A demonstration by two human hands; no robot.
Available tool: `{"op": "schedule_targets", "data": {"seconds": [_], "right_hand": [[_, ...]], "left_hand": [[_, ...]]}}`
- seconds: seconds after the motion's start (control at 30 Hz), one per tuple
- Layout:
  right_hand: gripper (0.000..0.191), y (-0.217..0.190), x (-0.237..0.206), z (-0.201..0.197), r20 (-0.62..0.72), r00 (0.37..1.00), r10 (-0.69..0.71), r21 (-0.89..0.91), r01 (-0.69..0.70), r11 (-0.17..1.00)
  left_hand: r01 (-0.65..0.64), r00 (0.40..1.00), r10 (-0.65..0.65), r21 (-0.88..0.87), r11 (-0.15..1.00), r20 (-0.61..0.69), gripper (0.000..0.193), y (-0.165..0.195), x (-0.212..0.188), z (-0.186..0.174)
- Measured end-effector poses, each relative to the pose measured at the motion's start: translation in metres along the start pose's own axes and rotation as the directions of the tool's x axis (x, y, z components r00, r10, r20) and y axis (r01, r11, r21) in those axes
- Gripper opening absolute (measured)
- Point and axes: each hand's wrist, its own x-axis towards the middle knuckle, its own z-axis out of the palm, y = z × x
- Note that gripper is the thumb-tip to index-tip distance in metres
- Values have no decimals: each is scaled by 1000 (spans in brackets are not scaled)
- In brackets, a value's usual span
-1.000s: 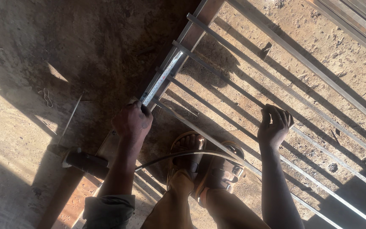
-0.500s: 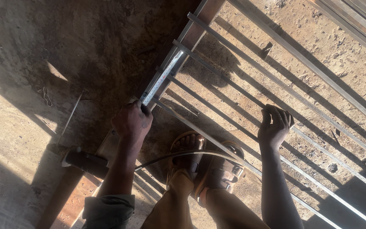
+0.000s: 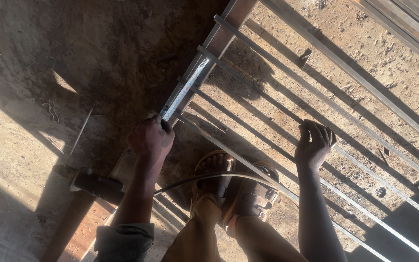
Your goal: The person measures a metal rod against a metal frame using a tape measure, then uses an angle grinder to cut the rod. The person repeats the measuring and cutting process on additional rods.
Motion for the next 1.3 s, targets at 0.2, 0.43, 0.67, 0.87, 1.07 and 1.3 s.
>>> {"op": "schedule_targets", "data": {"seconds": [0.2,0.43,0.67,0.87,1.07,1.3], "right_hand": [[14,0,-1,-1,-7,1000,2,3,-2,1000],[12,1,-1,1,-10,1000,4,-6,-4,1000],[11,2,-1,1,-16,1000,-1,4,1,1000],[11,-2,0,-1,-4,1000,3,11,-3,1000],[10,-3,1,-1,-5,1000,-15,-3,15,1000],[32,16,20,-14,-91,992,-91,-72,84,994]], "left_hand": [[-12,1000,12,19,1000,-4,30,-1,0,2],[0,1000,0,8,1000,18,30,-1,-1,0],[13,999,-14,29,999,31,30,2,0,-3],[9,1000,-10,26,1000,16,31,1,-1,-3],[-6,1000,7,14,1000,-20,31,-2,1,5],[35,996,-41,71,997,85,36,-8,8,-9]]}}
